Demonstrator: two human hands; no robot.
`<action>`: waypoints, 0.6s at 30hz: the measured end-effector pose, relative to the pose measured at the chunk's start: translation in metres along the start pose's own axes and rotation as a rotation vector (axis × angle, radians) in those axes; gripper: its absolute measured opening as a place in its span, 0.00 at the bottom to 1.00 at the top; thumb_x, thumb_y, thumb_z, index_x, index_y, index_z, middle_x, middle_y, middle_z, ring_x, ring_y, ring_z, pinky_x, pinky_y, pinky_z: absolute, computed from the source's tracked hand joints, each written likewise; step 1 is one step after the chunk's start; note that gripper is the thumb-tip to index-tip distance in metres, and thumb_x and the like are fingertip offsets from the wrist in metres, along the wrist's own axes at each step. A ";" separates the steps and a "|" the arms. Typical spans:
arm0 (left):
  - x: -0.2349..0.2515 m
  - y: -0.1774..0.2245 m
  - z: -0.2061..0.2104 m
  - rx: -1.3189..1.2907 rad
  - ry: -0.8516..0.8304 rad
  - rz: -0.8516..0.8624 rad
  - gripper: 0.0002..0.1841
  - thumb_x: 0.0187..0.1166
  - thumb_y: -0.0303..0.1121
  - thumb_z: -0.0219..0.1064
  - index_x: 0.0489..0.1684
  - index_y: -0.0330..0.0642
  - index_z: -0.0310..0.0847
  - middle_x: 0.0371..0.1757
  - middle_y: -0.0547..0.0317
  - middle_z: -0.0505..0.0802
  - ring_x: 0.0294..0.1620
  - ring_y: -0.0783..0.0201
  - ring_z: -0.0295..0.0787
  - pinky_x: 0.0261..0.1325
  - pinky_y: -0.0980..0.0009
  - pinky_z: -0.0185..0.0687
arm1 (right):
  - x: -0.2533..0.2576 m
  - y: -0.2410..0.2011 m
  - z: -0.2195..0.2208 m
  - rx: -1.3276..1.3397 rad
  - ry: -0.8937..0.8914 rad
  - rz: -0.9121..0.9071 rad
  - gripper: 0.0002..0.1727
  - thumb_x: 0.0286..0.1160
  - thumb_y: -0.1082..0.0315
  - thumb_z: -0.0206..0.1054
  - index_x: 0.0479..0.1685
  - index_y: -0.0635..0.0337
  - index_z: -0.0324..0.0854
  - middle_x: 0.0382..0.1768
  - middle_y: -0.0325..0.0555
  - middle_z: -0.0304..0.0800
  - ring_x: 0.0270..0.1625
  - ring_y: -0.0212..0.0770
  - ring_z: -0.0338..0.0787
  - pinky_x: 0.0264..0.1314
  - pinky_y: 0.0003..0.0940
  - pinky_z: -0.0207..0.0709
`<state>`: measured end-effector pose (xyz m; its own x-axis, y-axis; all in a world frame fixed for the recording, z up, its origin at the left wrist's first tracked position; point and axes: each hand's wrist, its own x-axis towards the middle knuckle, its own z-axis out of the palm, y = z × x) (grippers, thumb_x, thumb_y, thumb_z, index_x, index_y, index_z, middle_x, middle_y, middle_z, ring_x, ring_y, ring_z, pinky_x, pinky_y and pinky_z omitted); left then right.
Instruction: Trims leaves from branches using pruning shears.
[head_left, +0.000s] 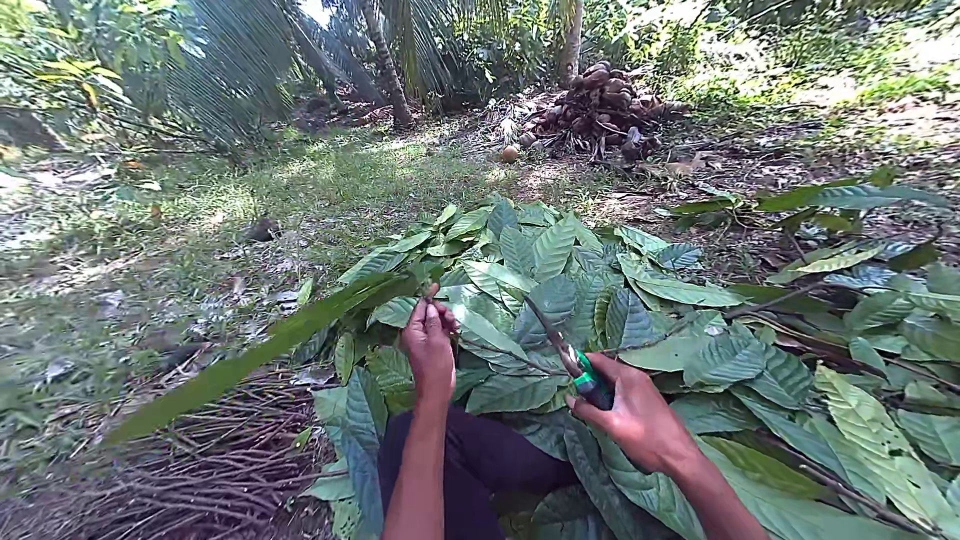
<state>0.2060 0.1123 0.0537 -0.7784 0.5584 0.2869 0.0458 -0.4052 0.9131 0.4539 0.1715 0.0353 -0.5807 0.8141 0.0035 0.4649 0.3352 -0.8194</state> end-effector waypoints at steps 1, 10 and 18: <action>-0.003 0.000 0.002 0.019 -0.059 0.001 0.18 0.89 0.20 0.46 0.73 0.24 0.71 0.36 0.59 0.88 0.33 0.69 0.89 0.45 0.71 0.90 | -0.001 -0.006 -0.001 -0.023 -0.036 0.011 0.31 0.53 0.45 0.74 0.57 0.53 0.86 0.38 0.40 0.89 0.40 0.40 0.88 0.45 0.49 0.81; -0.030 0.000 0.024 0.110 -0.234 0.089 0.20 0.82 0.16 0.58 0.72 0.20 0.73 0.56 0.45 0.91 0.41 0.70 0.94 0.48 0.72 0.94 | 0.004 -0.026 0.010 -0.099 -0.147 0.080 0.27 0.60 0.48 0.75 0.56 0.54 0.84 0.40 0.43 0.88 0.43 0.44 0.88 0.48 0.52 0.79; -0.036 -0.009 0.023 0.153 -0.274 0.121 0.21 0.83 0.15 0.57 0.74 0.21 0.73 0.62 0.40 0.89 0.48 0.68 0.95 0.53 0.71 0.93 | 0.005 -0.024 0.014 -0.068 -0.152 0.063 0.28 0.60 0.49 0.75 0.59 0.54 0.84 0.42 0.43 0.89 0.45 0.43 0.88 0.50 0.50 0.80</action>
<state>0.2481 0.1124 0.0420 -0.5655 0.6950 0.4440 0.2368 -0.3789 0.8946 0.4305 0.1613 0.0468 -0.6409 0.7553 -0.1371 0.5443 0.3212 -0.7750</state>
